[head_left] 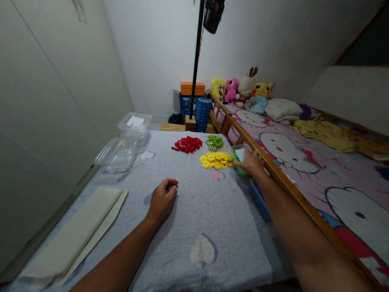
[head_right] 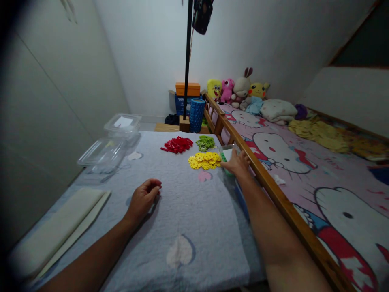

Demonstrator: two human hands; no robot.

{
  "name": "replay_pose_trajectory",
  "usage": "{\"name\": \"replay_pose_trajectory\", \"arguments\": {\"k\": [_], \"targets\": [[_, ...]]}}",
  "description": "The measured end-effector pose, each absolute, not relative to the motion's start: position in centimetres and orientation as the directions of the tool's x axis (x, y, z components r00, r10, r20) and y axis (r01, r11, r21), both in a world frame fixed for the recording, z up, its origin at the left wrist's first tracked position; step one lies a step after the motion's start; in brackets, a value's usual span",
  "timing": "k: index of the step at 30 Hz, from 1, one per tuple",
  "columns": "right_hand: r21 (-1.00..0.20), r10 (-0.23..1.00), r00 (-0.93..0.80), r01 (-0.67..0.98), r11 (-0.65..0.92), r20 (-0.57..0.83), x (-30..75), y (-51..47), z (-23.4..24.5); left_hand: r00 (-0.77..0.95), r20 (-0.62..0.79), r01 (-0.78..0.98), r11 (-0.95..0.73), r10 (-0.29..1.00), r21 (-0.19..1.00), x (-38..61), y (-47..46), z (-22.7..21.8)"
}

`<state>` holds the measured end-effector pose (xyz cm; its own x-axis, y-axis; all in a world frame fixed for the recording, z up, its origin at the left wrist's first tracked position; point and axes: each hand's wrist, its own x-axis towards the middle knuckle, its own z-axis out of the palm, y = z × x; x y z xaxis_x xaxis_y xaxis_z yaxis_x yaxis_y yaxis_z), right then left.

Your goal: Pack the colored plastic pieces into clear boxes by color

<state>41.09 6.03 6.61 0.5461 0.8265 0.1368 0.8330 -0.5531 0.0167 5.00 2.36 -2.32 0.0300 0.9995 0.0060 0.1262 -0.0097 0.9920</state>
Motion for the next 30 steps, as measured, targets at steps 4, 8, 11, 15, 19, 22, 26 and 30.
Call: {"name": "replay_pose_trajectory", "arguments": {"k": [4,8,11,15,19,22,26,30], "targets": [[0.032,0.807,0.570,0.814,-0.580,0.152,40.9,6.0,6.0,0.052,0.010,0.150,-0.018,0.999,0.988,4.9,2.5,-2.5],[0.049,0.800,0.577,0.805,-0.591,0.163,40.5,5.6,5.9,0.065,0.022,0.161,-0.033,0.998,0.986,4.9,2.4,-2.5],[0.074,0.803,0.567,0.806,-0.587,0.183,40.0,5.4,5.9,0.081,0.019,0.169,-0.032,0.997,0.985,4.9,2.4,-2.4],[0.114,0.809,0.565,0.804,-0.584,0.162,39.5,5.3,5.6,0.079,0.011,0.168,-0.024,0.997,0.985,5.0,2.3,-2.2],[0.134,0.808,0.570,0.798,-0.587,0.148,39.4,5.4,5.2,0.082,-0.004,0.143,-0.008,0.997,0.990,5.1,2.3,-2.1],[0.137,0.813,0.562,0.802,-0.581,0.155,39.4,5.5,5.0,0.096,0.003,0.140,-0.017,0.995,0.990,5.1,2.3,-2.1],[0.149,0.816,0.551,0.805,-0.575,0.174,39.3,5.6,4.9,0.095,0.012,0.156,-0.026,0.995,0.987,5.0,2.3,-2.2],[0.126,0.834,0.535,0.826,-0.550,0.135,39.2,5.5,5.2,0.084,0.009,0.158,-0.022,0.996,0.987,5.0,2.4,-2.3]]}}
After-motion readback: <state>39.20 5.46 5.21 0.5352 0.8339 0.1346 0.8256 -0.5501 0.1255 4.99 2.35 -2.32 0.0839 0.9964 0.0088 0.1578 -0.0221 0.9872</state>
